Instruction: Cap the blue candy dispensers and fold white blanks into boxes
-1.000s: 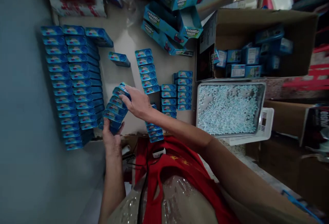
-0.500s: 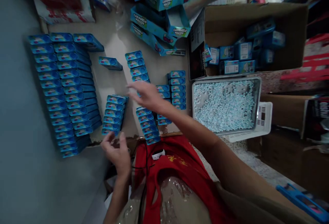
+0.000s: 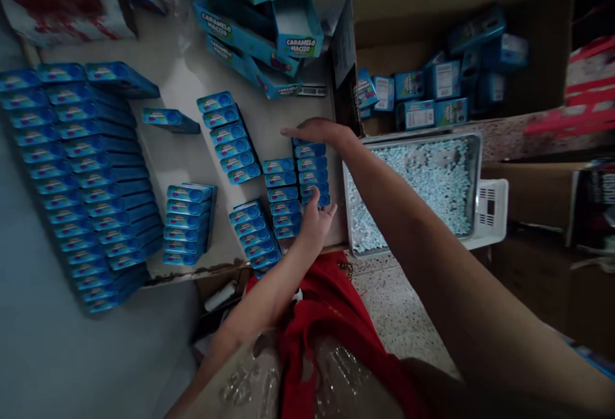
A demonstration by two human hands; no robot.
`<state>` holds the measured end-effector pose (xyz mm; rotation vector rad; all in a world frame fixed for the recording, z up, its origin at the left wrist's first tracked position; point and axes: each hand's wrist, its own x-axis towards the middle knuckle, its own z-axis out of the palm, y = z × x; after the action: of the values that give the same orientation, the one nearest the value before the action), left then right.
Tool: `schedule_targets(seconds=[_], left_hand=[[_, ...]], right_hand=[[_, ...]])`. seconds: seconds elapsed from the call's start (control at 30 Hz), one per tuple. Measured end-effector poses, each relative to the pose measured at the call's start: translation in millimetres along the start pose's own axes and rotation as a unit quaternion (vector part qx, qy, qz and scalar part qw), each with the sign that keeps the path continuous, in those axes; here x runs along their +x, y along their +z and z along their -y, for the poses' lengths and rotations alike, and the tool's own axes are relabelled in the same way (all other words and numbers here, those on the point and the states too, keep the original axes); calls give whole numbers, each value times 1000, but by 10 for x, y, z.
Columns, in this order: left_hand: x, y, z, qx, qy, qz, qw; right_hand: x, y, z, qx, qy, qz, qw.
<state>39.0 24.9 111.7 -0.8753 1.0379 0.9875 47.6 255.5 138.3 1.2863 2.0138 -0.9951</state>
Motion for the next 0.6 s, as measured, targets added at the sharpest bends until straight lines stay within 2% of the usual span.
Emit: schedule_targets(seconds=[0.1, 0.23, 0.33, 0.43, 0.5, 0.6], left_hand=[[-84, -48, -55, -10, -17, -13, 1000], [-352, -346, 4, 10, -75, 12, 997], [-567, -589, 27, 42, -101, 37, 993], [-793, -712, -73, 95, -95, 52, 990], [-966, -683, -203, 155, -74, 73, 982], [-1195, -423, -443, 282, -19, 142, 949]], right_hand=[[-320, 31, 72, -50, 16, -13, 999], [-1026, 165, 190, -116, 32, -90, 989], [-1568, 351, 183, -92, 31, -130, 987], [-2051, 625, 54, -3, 61, -203, 977], [-2362, 862, -72, 89, 100, -276, 952], [-2775, 1245, -213, 242, 201, -364, 877]])
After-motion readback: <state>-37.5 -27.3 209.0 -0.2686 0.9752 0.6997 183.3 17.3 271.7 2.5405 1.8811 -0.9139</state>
